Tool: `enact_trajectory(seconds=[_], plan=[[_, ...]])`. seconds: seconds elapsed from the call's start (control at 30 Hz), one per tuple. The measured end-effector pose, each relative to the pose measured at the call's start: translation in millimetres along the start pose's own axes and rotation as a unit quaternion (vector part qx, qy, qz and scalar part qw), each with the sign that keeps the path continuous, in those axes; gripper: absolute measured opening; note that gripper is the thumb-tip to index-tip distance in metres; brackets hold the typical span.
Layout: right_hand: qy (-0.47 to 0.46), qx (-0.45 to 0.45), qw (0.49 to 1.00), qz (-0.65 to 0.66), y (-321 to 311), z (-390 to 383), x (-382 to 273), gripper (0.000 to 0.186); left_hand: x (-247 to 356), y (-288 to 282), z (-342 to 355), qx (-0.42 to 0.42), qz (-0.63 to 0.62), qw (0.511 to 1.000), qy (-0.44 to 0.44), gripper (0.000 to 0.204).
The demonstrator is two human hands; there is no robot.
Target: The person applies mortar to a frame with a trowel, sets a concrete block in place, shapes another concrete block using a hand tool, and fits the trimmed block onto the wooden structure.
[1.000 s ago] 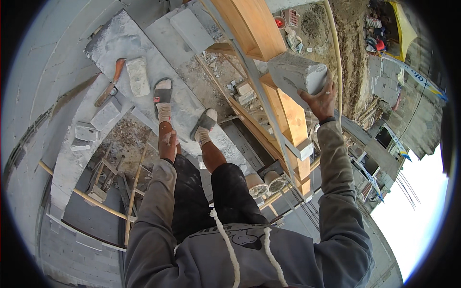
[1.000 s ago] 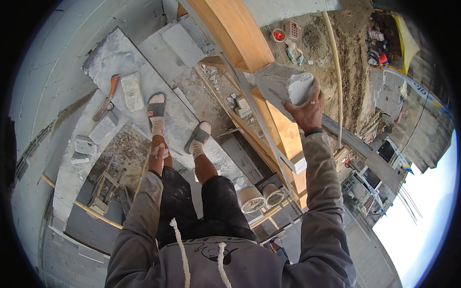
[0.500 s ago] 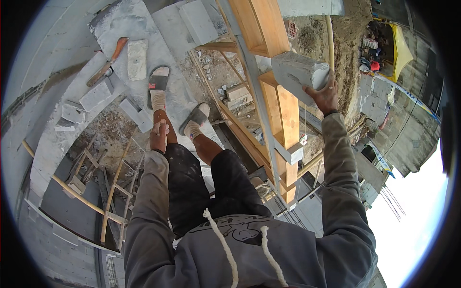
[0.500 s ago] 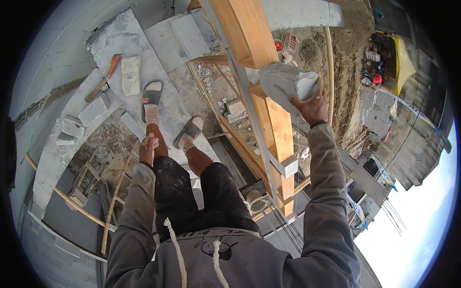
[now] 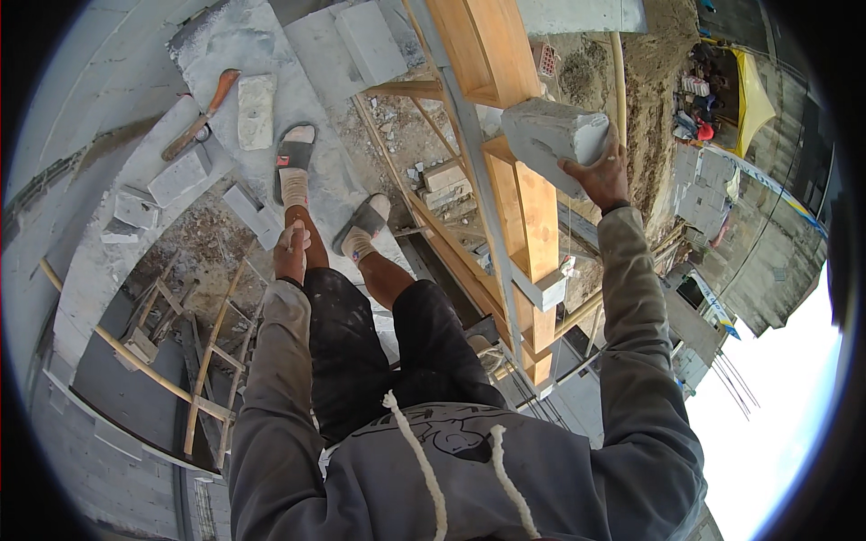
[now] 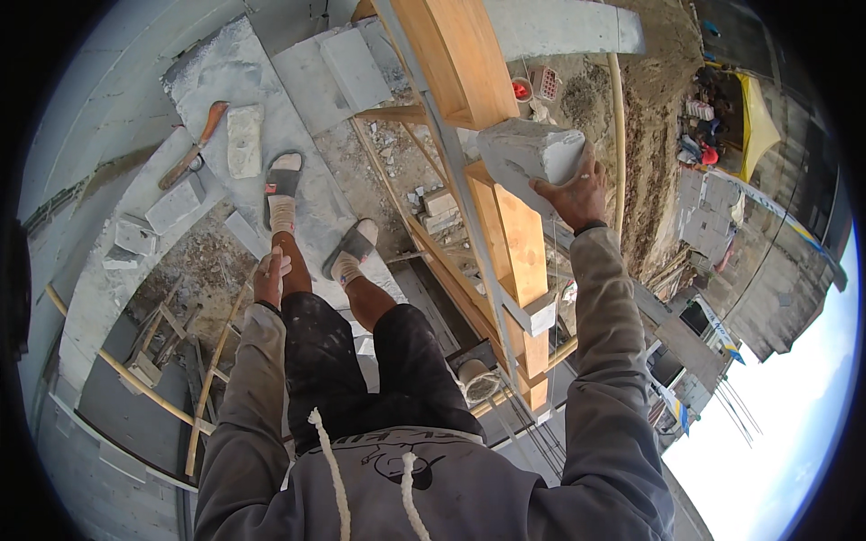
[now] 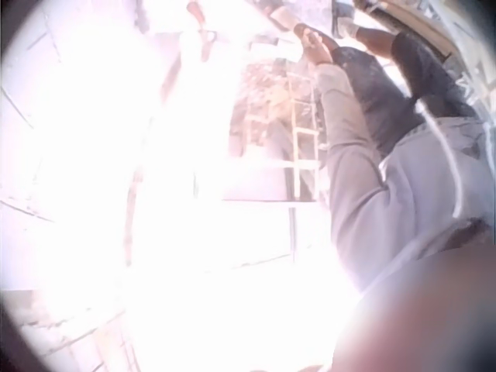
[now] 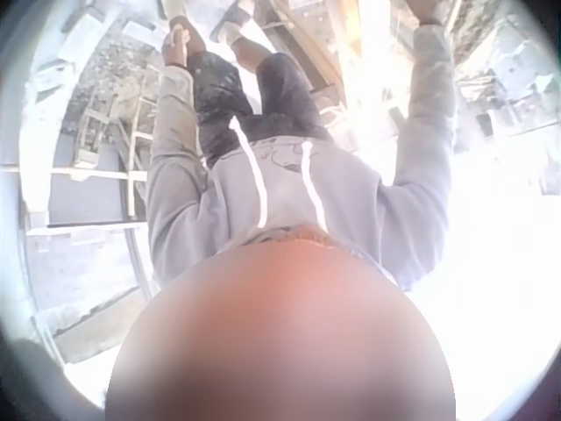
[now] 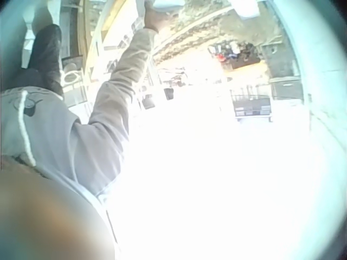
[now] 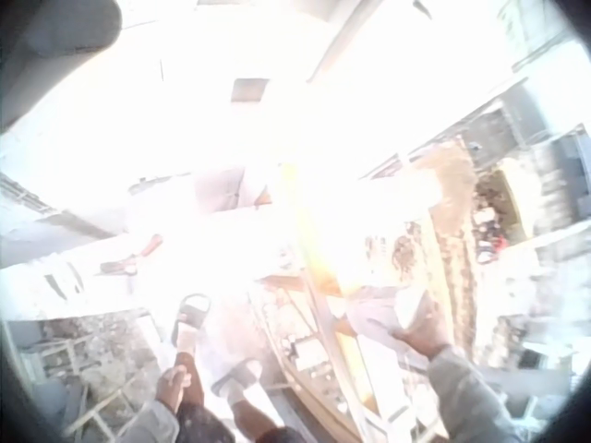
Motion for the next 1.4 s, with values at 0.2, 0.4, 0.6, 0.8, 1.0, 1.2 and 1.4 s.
enact_trajectory(seconds=[0.2,0.4,0.6,0.8,1.0,1.2,1.4], plan=[[0.035,-0.024,0.999,0.032,3.4,2.0,4.9,0.12,-0.7,0.9,0.8,0.007,0.013,1.0,0.006,0.062],[-0.007,0.002,0.998,0.068,5.1,11.3,15.3,0.116,18.2,8.3,-3.8,-0.028,0.011,1.0,0.003,0.079],[0.187,-0.107,0.911,0.351,-27.8,-3.6,-11.0,0.094,91.1,29.8,-39.1,-0.121,-0.017,0.989,0.09,0.078],[0.213,-0.202,0.795,0.531,-24.0,-62.4,-55.0,0.089,156.9,101.2,-88.1,-0.361,-0.157,0.911,0.122,0.104],[0.198,-0.313,0.738,0.564,39.1,-109.8,-155.8,0.097,197.3,94.3,-93.4,-0.396,-0.108,0.899,0.153,0.127],[0.227,-0.479,0.64,0.557,156.7,-147.9,-278.3,0.094,137.6,-32.6,-33.5,-0.24,-0.193,0.95,0.049,0.113],[0.068,-0.679,0.616,0.394,301.7,-166.9,-425.9,0.088,81.4,-148.6,43.4,0.022,-0.184,0.977,0.109,0.085]])
Point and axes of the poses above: each hand's wrist, its own z-axis towards the middle knuckle, its own y-axis out of the palm, x = y × z, the point moved 8 cm from there along z, towards the middle knuckle, and after that the axes turned 14 degrees about x, right-handed, at the moved point
